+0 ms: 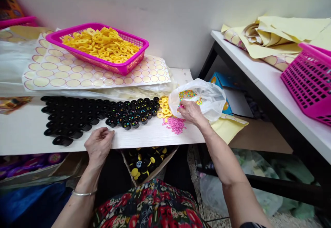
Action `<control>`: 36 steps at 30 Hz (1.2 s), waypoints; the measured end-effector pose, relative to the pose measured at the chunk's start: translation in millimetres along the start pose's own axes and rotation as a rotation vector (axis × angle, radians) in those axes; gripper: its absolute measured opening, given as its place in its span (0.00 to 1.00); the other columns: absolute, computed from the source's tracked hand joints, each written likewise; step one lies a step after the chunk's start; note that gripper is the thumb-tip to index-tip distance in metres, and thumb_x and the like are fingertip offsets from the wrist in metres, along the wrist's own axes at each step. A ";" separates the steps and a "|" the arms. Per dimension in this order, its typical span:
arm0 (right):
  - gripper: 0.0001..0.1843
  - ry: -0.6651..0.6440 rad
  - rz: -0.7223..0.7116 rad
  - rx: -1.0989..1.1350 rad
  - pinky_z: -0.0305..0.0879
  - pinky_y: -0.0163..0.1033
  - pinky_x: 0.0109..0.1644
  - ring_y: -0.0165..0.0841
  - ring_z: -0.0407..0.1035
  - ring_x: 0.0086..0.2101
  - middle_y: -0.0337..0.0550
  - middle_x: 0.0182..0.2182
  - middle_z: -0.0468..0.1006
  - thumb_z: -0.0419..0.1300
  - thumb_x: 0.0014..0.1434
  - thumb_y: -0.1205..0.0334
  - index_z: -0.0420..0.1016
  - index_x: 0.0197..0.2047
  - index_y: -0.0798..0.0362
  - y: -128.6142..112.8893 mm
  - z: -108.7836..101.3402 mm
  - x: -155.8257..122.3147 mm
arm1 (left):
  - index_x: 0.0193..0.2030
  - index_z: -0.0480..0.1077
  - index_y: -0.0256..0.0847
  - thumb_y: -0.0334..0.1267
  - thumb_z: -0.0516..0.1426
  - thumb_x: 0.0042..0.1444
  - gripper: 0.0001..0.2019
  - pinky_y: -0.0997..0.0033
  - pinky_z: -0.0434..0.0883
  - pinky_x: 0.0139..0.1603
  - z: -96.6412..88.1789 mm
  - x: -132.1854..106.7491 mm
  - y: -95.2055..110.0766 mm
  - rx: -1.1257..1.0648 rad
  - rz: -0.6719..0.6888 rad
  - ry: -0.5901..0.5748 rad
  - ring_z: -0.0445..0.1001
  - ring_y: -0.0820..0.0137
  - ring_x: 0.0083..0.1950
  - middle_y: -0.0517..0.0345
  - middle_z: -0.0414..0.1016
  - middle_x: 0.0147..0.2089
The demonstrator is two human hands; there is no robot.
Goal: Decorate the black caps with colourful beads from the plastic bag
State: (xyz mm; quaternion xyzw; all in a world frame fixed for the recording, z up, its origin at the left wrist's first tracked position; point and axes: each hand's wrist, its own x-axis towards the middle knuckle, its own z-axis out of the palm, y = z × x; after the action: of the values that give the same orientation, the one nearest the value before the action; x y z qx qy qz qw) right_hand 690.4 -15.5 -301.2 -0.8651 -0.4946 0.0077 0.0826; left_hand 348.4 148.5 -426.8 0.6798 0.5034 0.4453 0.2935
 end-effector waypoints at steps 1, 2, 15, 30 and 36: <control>0.10 0.006 0.031 0.012 0.51 0.36 0.31 0.36 0.65 0.31 0.43 0.27 0.74 0.51 0.59 0.59 0.72 0.36 0.52 -3.8 7.4 -4.1 | 0.37 0.71 0.38 0.42 0.59 0.45 0.13 0.70 0.69 0.35 0.0 -0.4 0.3 0.007 0.013 -0.004 0.70 0.72 0.30 0.60 0.70 0.31; 0.11 0.033 0.088 0.008 0.50 0.36 0.31 0.36 0.65 0.31 0.43 0.28 0.74 0.50 0.61 0.59 0.72 0.37 0.53 -6.5 14.9 -7.5 | 0.37 0.71 0.38 0.42 0.59 0.46 0.13 0.71 0.69 0.35 -0.2 -0.7 0.7 0.014 0.026 -0.005 0.70 0.72 0.30 0.60 0.70 0.31; 0.15 -0.167 -0.201 -0.049 0.53 0.36 0.33 0.34 0.66 0.35 0.45 0.36 0.73 0.46 0.63 0.67 0.74 0.37 0.53 -29.5 46.1 -28.0 | 0.37 0.71 0.37 0.40 0.57 0.47 0.11 0.71 0.69 0.37 -0.3 -2.5 8.6 0.120 0.114 0.024 0.69 0.72 0.29 0.60 0.69 0.30; 0.16 -0.258 -0.114 -0.209 0.59 0.39 0.36 0.44 0.71 0.41 0.57 0.38 0.76 0.45 0.60 0.72 0.74 0.41 0.60 -44.6 48.3 -12.4 | 0.35 0.70 0.37 0.39 0.56 0.48 0.09 0.72 0.67 0.34 -4.5 -8.8 17.3 0.061 0.111 0.023 0.67 0.74 0.29 0.59 0.69 0.30; 0.15 -0.262 -0.110 -0.257 0.60 0.39 0.34 0.44 0.73 0.37 0.58 0.36 0.77 0.47 0.59 0.69 0.75 0.39 0.61 -49.6 58.0 -9.0 | 0.36 0.67 0.38 0.42 0.55 0.51 0.10 0.72 0.65 0.33 -25.6 -12.0 10.1 0.132 0.011 0.350 0.63 0.75 0.27 0.60 0.65 0.31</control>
State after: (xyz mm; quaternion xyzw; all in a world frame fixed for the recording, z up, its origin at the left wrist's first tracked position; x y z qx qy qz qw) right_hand 637.9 9.3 -351.6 -0.8318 -0.5446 0.0523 -0.0934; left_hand 328.4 132.7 -410.9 0.6124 0.5713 0.5244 0.1537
